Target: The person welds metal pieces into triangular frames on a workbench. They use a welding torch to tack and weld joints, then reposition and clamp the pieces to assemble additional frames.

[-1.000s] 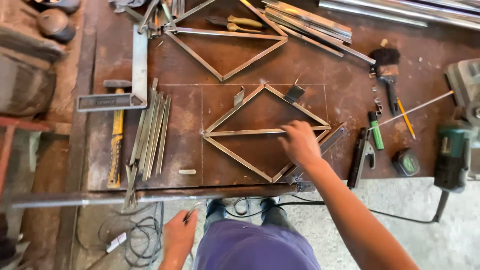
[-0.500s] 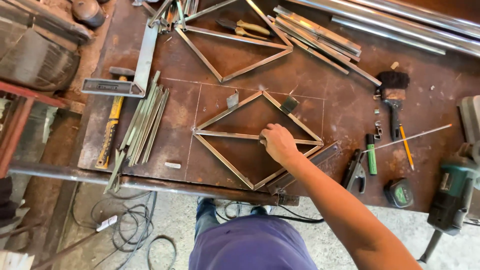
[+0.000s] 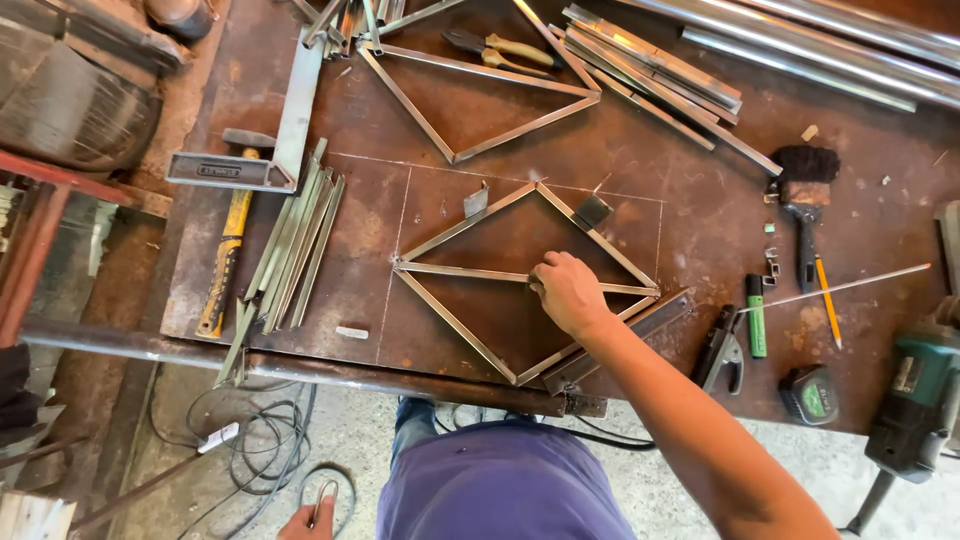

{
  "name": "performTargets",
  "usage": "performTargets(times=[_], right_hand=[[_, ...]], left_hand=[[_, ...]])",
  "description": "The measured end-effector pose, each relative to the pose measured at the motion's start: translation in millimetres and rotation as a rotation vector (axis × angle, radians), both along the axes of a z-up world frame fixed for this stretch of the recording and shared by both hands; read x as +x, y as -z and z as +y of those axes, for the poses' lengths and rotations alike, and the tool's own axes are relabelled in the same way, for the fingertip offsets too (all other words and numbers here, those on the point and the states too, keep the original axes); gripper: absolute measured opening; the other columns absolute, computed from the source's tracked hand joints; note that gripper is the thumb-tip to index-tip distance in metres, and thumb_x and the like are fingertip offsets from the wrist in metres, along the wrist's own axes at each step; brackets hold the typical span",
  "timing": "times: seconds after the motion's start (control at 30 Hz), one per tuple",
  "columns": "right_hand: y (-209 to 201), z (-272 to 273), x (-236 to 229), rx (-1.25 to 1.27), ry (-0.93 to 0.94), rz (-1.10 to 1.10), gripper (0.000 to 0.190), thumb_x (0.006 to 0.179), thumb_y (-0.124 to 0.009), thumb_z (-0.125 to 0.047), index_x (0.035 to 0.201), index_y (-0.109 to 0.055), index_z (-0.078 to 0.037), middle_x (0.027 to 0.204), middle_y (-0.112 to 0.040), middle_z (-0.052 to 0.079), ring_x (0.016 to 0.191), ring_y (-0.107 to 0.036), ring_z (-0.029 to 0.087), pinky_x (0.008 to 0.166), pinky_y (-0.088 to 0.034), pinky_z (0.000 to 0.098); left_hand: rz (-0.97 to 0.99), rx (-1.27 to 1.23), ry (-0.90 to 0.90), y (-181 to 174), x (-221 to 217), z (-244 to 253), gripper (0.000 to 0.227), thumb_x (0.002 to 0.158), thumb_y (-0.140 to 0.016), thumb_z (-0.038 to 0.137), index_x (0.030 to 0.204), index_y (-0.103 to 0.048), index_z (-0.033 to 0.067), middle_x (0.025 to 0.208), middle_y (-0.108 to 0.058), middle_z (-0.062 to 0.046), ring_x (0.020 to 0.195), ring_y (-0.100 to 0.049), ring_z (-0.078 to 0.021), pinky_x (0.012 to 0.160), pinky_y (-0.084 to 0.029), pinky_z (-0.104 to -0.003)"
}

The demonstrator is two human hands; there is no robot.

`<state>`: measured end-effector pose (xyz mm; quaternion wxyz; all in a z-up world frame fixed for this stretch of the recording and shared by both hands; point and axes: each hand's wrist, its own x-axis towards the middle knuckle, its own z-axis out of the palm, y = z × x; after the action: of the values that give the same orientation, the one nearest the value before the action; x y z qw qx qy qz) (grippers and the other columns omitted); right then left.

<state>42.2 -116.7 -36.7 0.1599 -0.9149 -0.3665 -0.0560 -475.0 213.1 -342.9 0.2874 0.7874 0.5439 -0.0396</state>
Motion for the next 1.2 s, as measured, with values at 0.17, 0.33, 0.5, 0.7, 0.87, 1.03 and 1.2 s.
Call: performTargets(times=[0.17, 0.33, 0.5, 0.7, 0.87, 1.03, 1.2], right_hand=[[-7, 0, -1, -0.012, -0.006, 0.011, 0.006, 0.079, -0.072, -0.012, 0.085, -0.073, -0.010, 0.089, -0.063, 0.005, 0.083, -0.061, 0.027, 0.076, -0.052, 0.0377], [-4, 2, -1, -0.004, 0.013, 0.015, 0.008, 0.080, -0.073, -0.012, 0.088, -0.074, -0.010, 0.089, -0.063, 0.005, 0.082, -0.061, 0.027, 0.074, -0.052, 0.0370], [-7, 5, -5, -0.001, 0.078, 0.027, 0.009, 0.082, -0.074, -0.015, 0.090, -0.075, -0.009, 0.092, -0.065, 0.005, 0.084, -0.062, 0.028, 0.077, -0.054, 0.0381], [-5, 3, -3, -0.011, 0.082, 0.045, 0.011, 0.080, -0.074, -0.014, 0.091, -0.076, -0.011, 0.093, -0.067, 0.005, 0.086, -0.063, 0.028, 0.079, -0.054, 0.0381], [-2, 3, -5, 0.000, 0.060, 0.004, 0.009, 0.081, -0.072, -0.013, 0.090, -0.074, -0.011, 0.092, -0.066, 0.006, 0.083, -0.062, 0.028, 0.077, -0.053, 0.0376], [-1, 5, -7, 0.016, 0.082, 0.006, 0.015, 0.084, -0.072, -0.018, 0.097, -0.077, -0.012, 0.097, -0.067, 0.007, 0.086, -0.061, 0.029, 0.077, -0.052, 0.0395], [-4, 4, -4, 0.001, -0.012, -0.016, 0.010, 0.081, -0.069, -0.011, 0.088, -0.077, -0.012, 0.093, -0.068, 0.003, 0.086, -0.063, 0.026, 0.076, -0.053, 0.0371]], left_hand=[[0.162, -0.037, 0.033, -74, 43, -8, 0.050, 0.086, -0.068, 0.055, 0.089, -0.082, 0.0075, 0.068, -0.073, -0.013, 0.069, -0.070, -0.0290, 0.066, -0.056, -0.034], [0.286, -0.087, 0.074, -78, 48, 2, 0.053, 0.087, -0.063, 0.061, 0.095, -0.084, 0.0124, 0.075, -0.077, -0.010, 0.077, -0.074, -0.0285, 0.071, -0.057, -0.034], [0.091, -0.087, 0.034, -64, 47, 12, 0.047, 0.084, -0.073, 0.047, 0.086, -0.081, 0.0008, 0.062, -0.069, -0.016, 0.064, -0.067, -0.0284, 0.064, -0.055, -0.033], [0.024, -0.158, 0.037, -36, 45, 23, 0.043, 0.085, -0.074, 0.040, 0.083, -0.080, -0.0022, 0.060, -0.069, -0.016, 0.061, -0.066, -0.0265, 0.061, -0.054, -0.032], [0.008, -0.172, 0.024, -21, 40, 20, 0.042, 0.087, -0.075, 0.037, 0.082, -0.079, -0.0047, 0.059, -0.067, -0.015, 0.058, -0.064, -0.0244, 0.060, -0.054, -0.031], [-0.024, -0.113, 0.016, -17, 33, 8, 0.043, 0.084, -0.077, 0.038, 0.076, -0.076, -0.0043, 0.057, -0.065, -0.015, 0.057, -0.063, -0.0261, 0.059, -0.053, -0.034], [0.226, -0.102, 0.074, -73, 48, -2, 0.053, 0.087, -0.064, 0.058, 0.090, -0.083, 0.0094, 0.074, -0.075, -0.012, 0.072, -0.071, -0.0282, 0.068, -0.056, -0.034]])
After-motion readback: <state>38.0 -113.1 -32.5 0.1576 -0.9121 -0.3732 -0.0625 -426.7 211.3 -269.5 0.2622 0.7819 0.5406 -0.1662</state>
